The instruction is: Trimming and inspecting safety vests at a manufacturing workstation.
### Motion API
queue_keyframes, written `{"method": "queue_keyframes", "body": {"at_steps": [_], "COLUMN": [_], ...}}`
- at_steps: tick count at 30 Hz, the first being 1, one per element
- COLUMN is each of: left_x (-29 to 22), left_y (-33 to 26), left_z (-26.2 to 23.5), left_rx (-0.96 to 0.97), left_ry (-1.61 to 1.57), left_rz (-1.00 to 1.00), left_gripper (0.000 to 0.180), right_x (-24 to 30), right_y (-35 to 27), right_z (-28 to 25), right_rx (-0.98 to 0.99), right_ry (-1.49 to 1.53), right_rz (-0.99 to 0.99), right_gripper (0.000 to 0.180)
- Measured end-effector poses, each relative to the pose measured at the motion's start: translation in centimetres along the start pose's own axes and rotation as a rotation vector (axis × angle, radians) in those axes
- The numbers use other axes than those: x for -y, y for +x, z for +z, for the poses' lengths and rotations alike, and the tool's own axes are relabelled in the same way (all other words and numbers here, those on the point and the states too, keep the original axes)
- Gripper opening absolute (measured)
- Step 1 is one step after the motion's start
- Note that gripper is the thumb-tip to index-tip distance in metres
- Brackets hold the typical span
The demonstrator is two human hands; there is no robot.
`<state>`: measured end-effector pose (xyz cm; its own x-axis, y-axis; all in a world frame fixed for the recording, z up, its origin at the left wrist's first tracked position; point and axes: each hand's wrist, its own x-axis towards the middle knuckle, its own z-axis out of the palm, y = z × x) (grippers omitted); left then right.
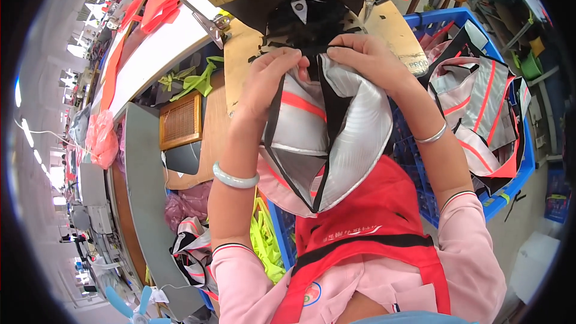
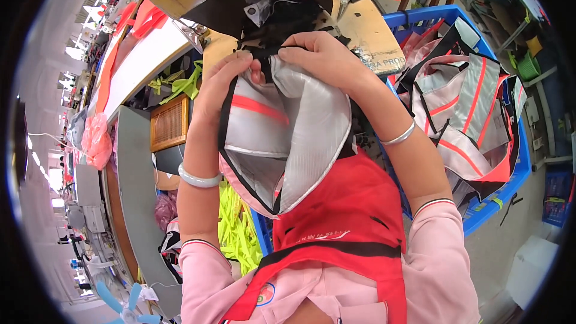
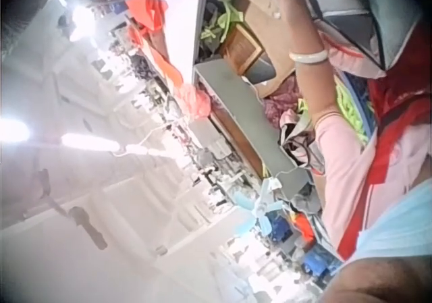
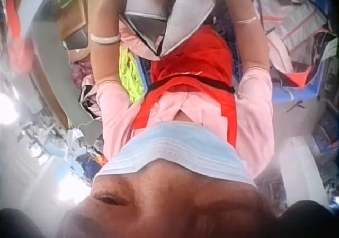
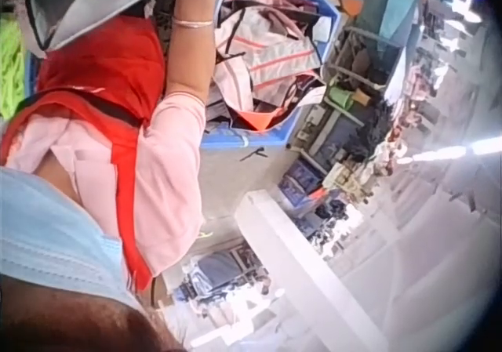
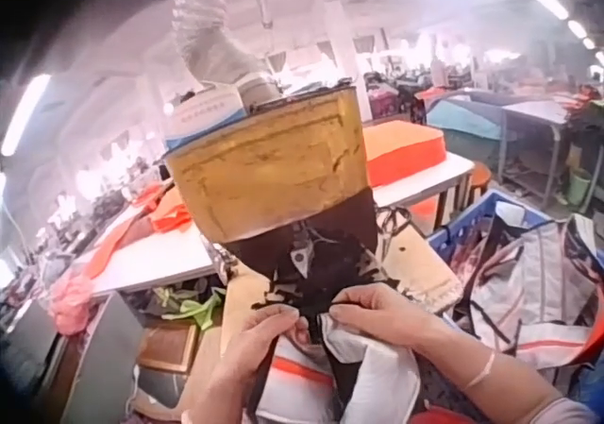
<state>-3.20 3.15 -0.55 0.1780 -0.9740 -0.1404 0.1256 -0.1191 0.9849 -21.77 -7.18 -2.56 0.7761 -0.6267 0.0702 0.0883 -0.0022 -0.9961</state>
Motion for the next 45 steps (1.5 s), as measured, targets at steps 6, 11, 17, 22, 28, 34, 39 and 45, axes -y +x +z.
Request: {"method": "queue_keyframes", "body": {"at_steps": [6, 11, 17, 22, 28, 34, 39, 45], "left_x": [-1.2, -1.2, -2.2, -3.0, -0.4, 0.6, 0.2, 4.2], "left_y": [2.9, 4.4, 4.8, 4.6, -1.4, -6.8, -8.9, -12.1], "left_z": [-1.4, -2.2, -1.7, -2.1, -2.7, 0.4, 1.4, 3.7], "left_rx": [-0.014, -0.008, -0.022, -0.090, 0.074, 0.392, 0.253, -0.493], "left_ry": [0.043, 0.099, 0.066, 0.079, 0.267, 0.167, 0.620, 0.967], "left_rz": [-0.017, -0.013, -0.023, -0.017, 0.106, 0.122, 0.505, 0.641], "left_gripper": [0.022, 0.022, 0.022, 0.021, 0.021, 0.019, 0.023, 0.033], "right_x": [0.3, -0.4, 0.2, 1.2, 0.3, -0.5, -3.7, -4.8], "right_y": [2.7, 4.4, 4.9, 4.7, -2.9, -6.2, -7.8, -8.2], "right_z": [-0.3, -1.0, -1.6, -1.4, -2.3, 3.0, 6.3, 6.0], "right_rx": [-0.062, -0.068, -0.040, -0.150, 0.328, 0.440, 0.309, 0.171], "right_ry": [-0.048, -0.017, 0.054, -0.116, -0.363, -0.794, -0.784, -0.684], "right_rz": [0.028, 0.069, 0.062, 0.029, -0.112, -0.397, -0.299, -0.210], "right_gripper": [0.026, 0.025, 0.027, 0.027, 0.024, 0.067, 0.030, 0.019]}}
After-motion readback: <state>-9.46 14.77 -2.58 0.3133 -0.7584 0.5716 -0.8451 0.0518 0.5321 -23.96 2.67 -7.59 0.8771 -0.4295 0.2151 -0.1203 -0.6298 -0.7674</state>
